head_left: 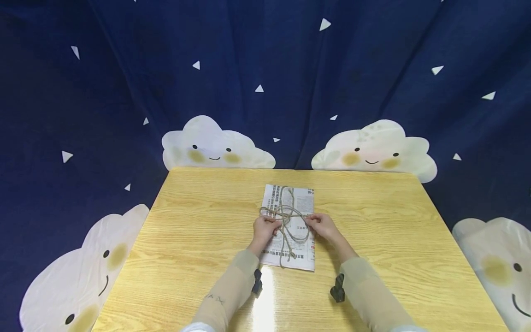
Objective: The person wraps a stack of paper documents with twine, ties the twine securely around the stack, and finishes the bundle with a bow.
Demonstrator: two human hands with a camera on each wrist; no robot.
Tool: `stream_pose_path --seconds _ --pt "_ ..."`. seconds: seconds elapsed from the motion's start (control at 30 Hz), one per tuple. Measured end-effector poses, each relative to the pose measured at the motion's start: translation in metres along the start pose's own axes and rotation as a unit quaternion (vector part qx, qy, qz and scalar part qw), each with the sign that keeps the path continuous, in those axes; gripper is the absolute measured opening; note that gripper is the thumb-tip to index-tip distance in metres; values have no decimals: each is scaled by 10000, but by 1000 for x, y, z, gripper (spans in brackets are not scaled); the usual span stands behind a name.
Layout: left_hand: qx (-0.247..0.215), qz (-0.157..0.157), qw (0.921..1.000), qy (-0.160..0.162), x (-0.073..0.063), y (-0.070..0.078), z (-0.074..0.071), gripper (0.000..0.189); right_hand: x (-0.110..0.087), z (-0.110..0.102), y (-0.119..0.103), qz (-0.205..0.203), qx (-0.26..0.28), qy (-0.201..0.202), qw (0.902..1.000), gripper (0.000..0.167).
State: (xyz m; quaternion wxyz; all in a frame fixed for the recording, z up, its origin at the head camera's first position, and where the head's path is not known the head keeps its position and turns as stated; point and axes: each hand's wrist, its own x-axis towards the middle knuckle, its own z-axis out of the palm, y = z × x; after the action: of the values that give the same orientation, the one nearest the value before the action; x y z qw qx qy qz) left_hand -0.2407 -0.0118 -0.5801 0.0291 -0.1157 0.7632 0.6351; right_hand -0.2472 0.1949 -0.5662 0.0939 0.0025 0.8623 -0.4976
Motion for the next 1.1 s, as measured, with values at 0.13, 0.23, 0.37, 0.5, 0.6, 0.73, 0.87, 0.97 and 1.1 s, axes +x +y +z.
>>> stream_pose_path --seconds 0.13,0.23,0.37,0.5,0.6,0.73,0.87,0.97,1.1 --pt "773 191 9968 -15 0 1 -6 8 6 -3 -3 -897 -950 350 9908 17" --pt "1120 233 9934 -76 -3 3 -7 8 14 -2 -5 -1491 -1697 409 9733 22" --pt "1434 353 9890 -125 -8 7 -5 25 25 2 -10 -1976 -2682 274 9425 30" --pt "1617 370 9861 -72 -11 5 0 28 34 7 -13 -1841 -3414 -63 9217 36" --pt "1741 232 9844 -39 -11 0 3 16 36 11 -16 -1729 -3701 -294 9123 38" --pt "1755 211 9842 18 -10 -4 3 19 37 15 -18 -1832 -3835 -323 9046 35" --pt "1473 201 9889 -35 -9 -4 2 15 37 16 -17 -1833 -3743 -200 9088 23" --pt "1263 95 9919 -51 -9 -3 1 12 37 17 -14 -1780 -3576 -119 9167 10" --pt "1142 17 9934 29 -10 1 0 12 37 17 -11 -1833 -3400 4 9224 6"
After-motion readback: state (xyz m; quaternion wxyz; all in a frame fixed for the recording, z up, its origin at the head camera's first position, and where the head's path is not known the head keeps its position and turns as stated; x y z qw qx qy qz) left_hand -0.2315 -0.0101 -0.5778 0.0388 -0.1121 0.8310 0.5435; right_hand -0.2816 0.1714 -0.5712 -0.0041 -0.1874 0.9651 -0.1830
